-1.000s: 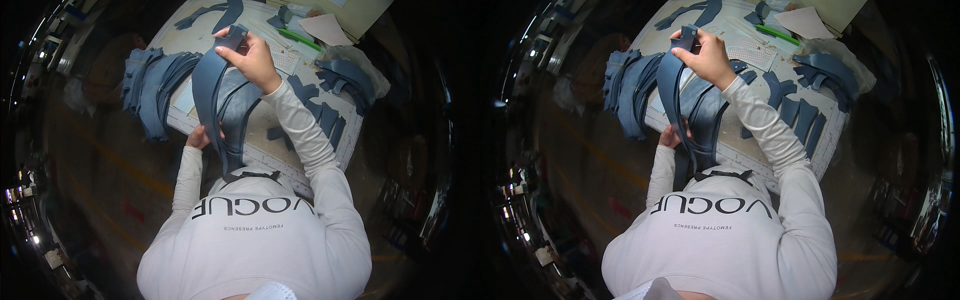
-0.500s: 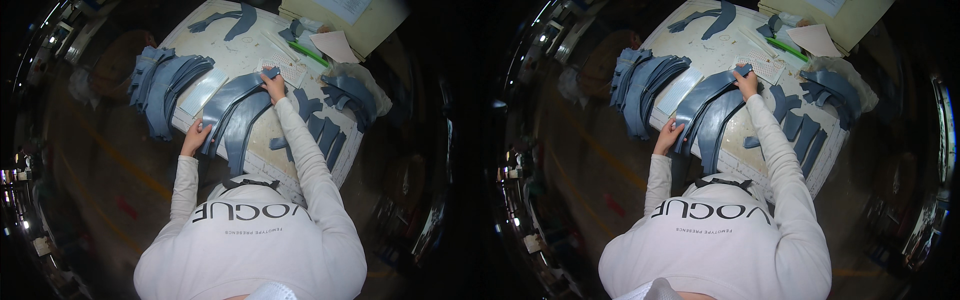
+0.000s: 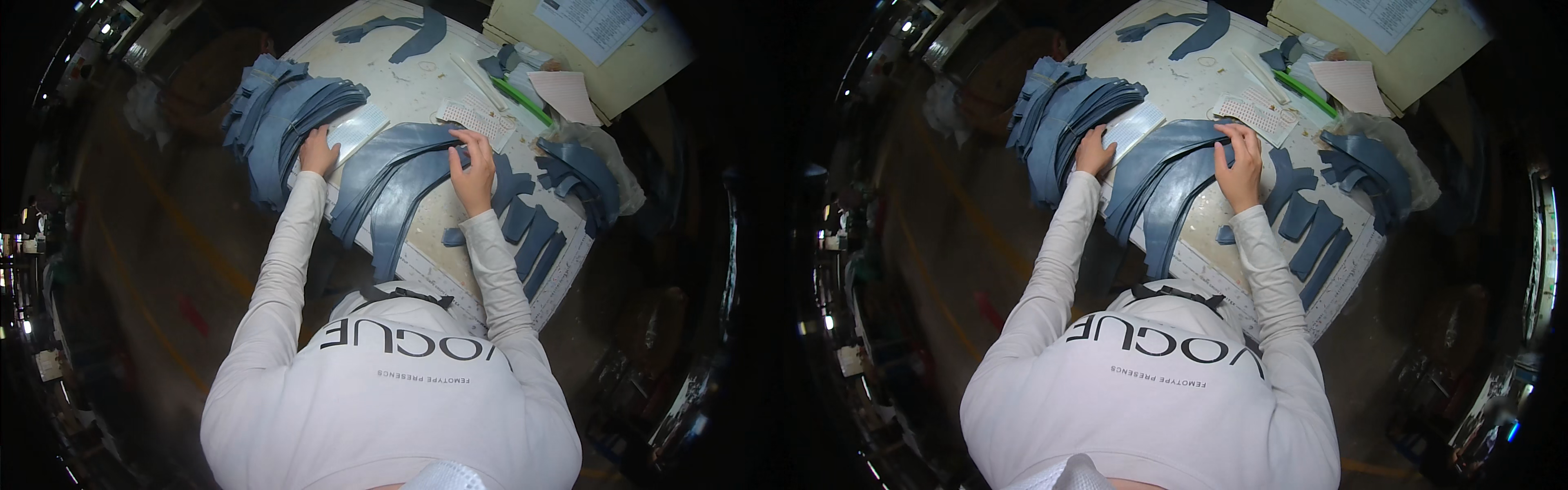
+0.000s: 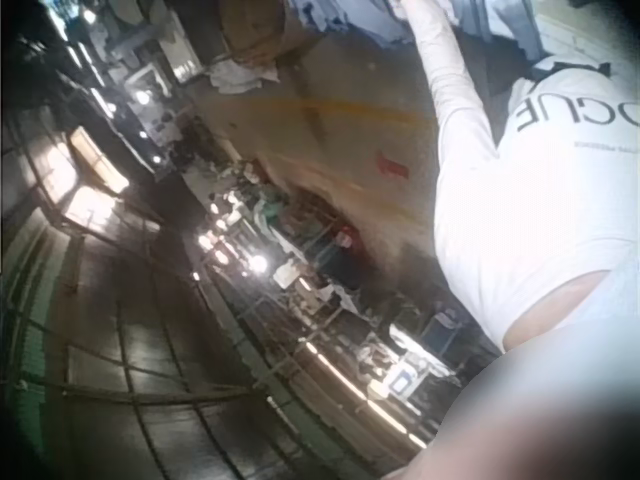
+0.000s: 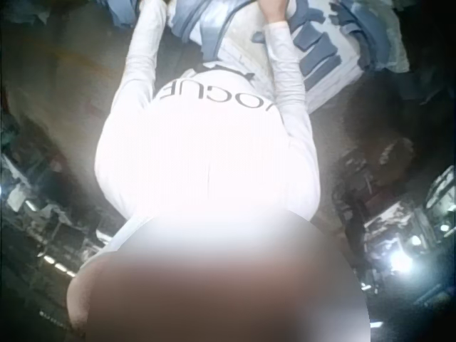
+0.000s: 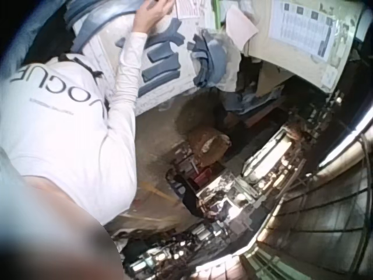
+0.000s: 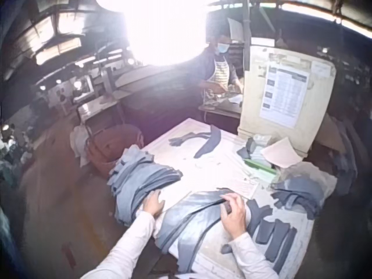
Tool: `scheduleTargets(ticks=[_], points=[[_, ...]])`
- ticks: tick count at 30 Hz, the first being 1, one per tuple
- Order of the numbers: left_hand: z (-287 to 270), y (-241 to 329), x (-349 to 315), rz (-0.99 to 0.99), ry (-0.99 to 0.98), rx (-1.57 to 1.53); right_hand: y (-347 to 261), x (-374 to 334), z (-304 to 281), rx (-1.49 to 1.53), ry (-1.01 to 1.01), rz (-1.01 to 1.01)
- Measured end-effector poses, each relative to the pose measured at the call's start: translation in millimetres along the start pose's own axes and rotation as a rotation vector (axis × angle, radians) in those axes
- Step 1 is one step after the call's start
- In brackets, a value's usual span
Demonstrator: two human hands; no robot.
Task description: The person repeatedly picks up small adhesive strips from a sheet and presses them onto the edges of curved gray fabric pieces. The person handles the fabric pieces one at a time, aligns the strips, and places the treated pieces into a growing stack on the table.
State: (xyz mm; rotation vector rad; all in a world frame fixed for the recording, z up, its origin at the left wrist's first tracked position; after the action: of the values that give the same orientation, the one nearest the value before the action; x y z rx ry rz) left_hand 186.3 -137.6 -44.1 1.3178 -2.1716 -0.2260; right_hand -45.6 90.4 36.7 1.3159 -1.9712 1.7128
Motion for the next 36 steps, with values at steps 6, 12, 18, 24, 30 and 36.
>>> scheduleTargets(ticks=[6,12,18,24,30,36], points=[[-55.5,67.9,14.1,0.082,0.087,-0.146,-31.8,-10.7,-36.6,0.028,-0.055,0.082],[-121.8,154.4,-22.2,0.358,-0.384,-0.546,-71.4,2.1,-53.6,-0.149,-0.178,-0.169],[-151.8,168.7,-34.4,0.312,-0.75,-0.578,-74.8,10.6,-68.6,0.078,-0.461,0.013],[-158.2,164.8,-45.5,0.177,-0.735,-0.631,-76.7,14.3,-80.1,0.063,-0.462,-0.049],[-159.5,163.7,-49.3,0.187,-0.614,-0.688,-77.4,12.2,-80.4,0.052,-0.448,-0.057],[-158.0,165.4,-53.8,0.199,-0.544,-0.645,-87.0,-1.0,-70.9,-0.054,-0.195,-0.225]])
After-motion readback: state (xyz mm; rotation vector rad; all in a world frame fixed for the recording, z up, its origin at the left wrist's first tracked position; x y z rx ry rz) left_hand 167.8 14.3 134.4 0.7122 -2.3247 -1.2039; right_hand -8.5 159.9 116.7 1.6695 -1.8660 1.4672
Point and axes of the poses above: each hand's wrist, its own x-axis towards the middle knuckle, its own z-axis out of the palm, y = z × x, the point moved 2 cm from there along x, towards the middle knuckle, and after that the axes turned 11 degrees about y, right-handed, at the moved point
